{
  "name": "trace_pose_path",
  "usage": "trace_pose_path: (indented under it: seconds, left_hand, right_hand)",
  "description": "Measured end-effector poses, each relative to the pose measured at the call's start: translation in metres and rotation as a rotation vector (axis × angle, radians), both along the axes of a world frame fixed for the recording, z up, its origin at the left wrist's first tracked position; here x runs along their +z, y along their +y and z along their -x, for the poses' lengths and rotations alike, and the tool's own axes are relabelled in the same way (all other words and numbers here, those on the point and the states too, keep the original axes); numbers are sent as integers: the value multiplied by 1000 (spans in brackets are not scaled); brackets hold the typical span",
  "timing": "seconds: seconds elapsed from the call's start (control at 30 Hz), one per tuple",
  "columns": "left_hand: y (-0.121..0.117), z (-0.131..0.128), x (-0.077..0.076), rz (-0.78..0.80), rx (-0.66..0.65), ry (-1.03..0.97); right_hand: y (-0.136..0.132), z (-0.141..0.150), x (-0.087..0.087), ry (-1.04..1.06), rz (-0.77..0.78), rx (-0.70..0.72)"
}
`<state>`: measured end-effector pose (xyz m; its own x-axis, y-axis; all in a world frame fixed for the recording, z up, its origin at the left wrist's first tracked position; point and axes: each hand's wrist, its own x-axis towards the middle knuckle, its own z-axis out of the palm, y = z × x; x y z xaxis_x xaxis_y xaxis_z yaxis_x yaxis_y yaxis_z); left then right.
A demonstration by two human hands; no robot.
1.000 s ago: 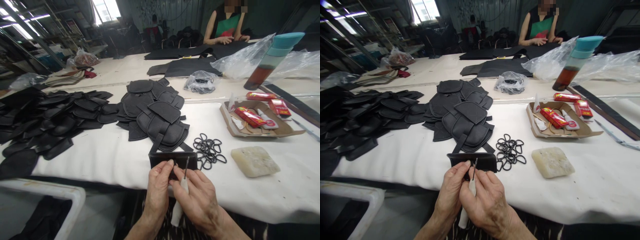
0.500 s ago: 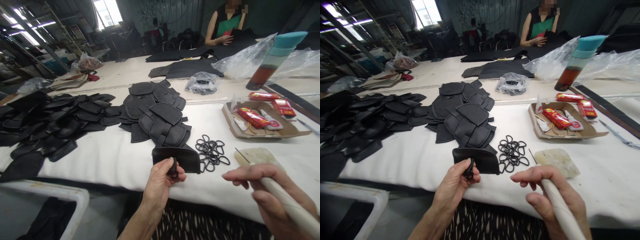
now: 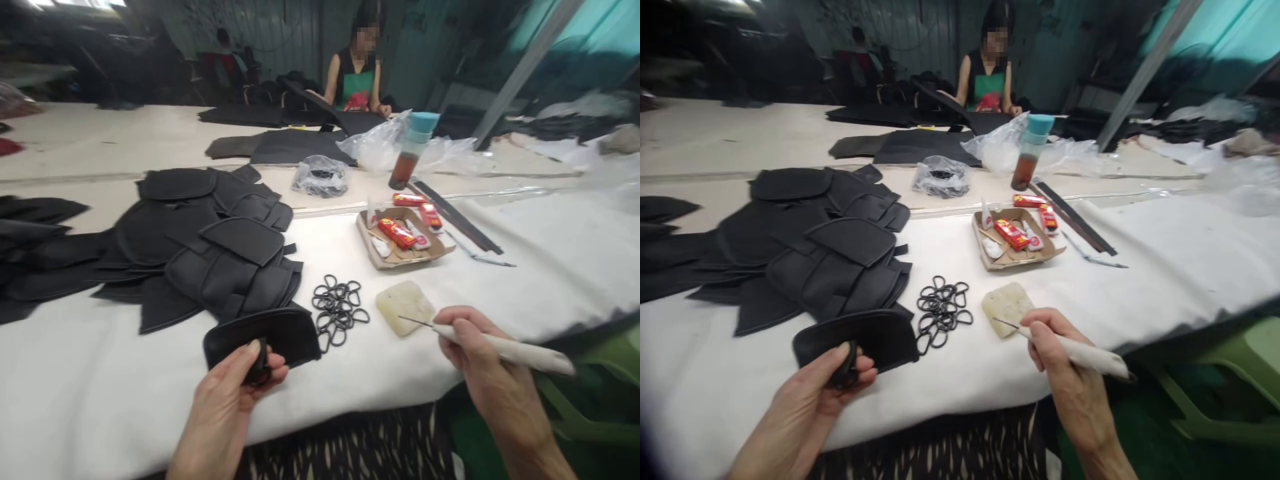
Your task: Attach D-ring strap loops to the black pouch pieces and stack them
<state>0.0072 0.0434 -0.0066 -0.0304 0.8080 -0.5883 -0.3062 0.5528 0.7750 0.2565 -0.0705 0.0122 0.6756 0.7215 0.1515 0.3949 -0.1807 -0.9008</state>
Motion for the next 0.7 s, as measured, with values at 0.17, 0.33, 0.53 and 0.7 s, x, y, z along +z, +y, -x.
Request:
trace_pose_path:
  seconds: [0.17,0.33,0.53,0.7]
  left_hand:
    - [9,-3,1,85,0,14]
    - [6,-1,0,61,-22,-12]
    - [10,3,-5,91,-52,-35]
    - [11,-2,-3,61,-15,-1]
  right_hand:
    - [6,4,9,-50,165,-18]
    - [9,3,8,-121,148,-80]
    - [12,-2,3,-186,174,-124]
    - [16,-2,-3,-187,193,-122]
